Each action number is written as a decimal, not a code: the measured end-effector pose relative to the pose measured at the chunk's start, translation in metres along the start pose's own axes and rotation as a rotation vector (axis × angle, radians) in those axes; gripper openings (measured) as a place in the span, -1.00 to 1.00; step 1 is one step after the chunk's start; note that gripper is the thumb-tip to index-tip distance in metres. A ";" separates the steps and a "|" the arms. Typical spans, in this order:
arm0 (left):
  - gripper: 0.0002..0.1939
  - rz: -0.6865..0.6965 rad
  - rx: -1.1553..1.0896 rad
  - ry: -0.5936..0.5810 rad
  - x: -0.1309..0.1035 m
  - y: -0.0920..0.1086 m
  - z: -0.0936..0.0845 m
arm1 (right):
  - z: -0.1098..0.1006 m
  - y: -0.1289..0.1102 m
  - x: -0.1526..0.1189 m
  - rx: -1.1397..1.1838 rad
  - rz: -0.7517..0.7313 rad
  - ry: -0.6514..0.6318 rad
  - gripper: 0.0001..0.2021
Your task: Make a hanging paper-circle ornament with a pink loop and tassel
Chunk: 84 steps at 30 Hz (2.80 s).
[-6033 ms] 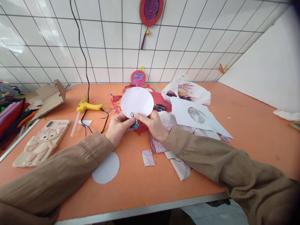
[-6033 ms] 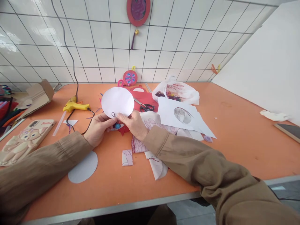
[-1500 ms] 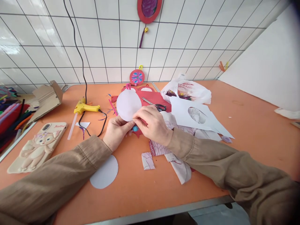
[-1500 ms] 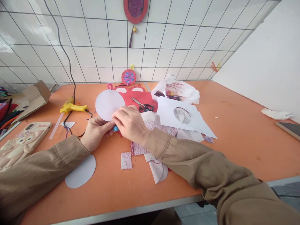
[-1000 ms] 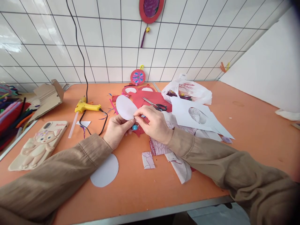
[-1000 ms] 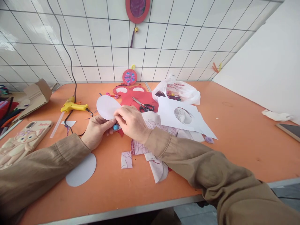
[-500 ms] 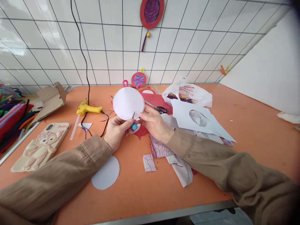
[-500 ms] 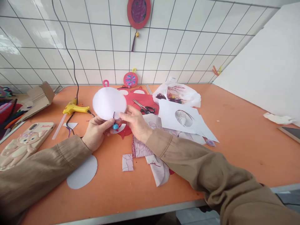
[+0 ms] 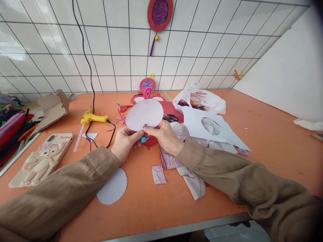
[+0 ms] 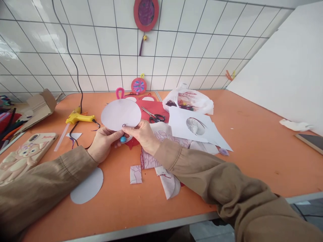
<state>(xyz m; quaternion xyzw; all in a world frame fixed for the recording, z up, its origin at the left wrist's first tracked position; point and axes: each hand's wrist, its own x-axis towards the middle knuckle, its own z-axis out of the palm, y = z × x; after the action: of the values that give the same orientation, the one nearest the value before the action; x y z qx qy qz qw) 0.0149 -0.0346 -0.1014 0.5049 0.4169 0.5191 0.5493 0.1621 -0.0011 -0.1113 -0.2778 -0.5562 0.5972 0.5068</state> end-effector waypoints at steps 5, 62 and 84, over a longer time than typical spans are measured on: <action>-0.60 -0.027 0.016 -0.011 0.001 0.000 -0.001 | 0.002 -0.004 -0.002 -0.042 0.004 0.008 -0.76; -0.60 -0.040 0.017 -0.003 0.002 -0.002 -0.002 | 0.009 -0.008 -0.005 -0.029 0.017 0.031 -0.77; -0.58 -0.048 -0.086 0.025 0.000 0.002 0.002 | 0.004 -0.001 -0.003 -0.036 -0.017 -0.003 -0.75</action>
<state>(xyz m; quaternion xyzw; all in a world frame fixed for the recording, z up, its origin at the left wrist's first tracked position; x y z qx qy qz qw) 0.0164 -0.0347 -0.0990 0.4641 0.4128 0.5295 0.5778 0.1592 -0.0054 -0.1102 -0.2813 -0.5701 0.5831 0.5058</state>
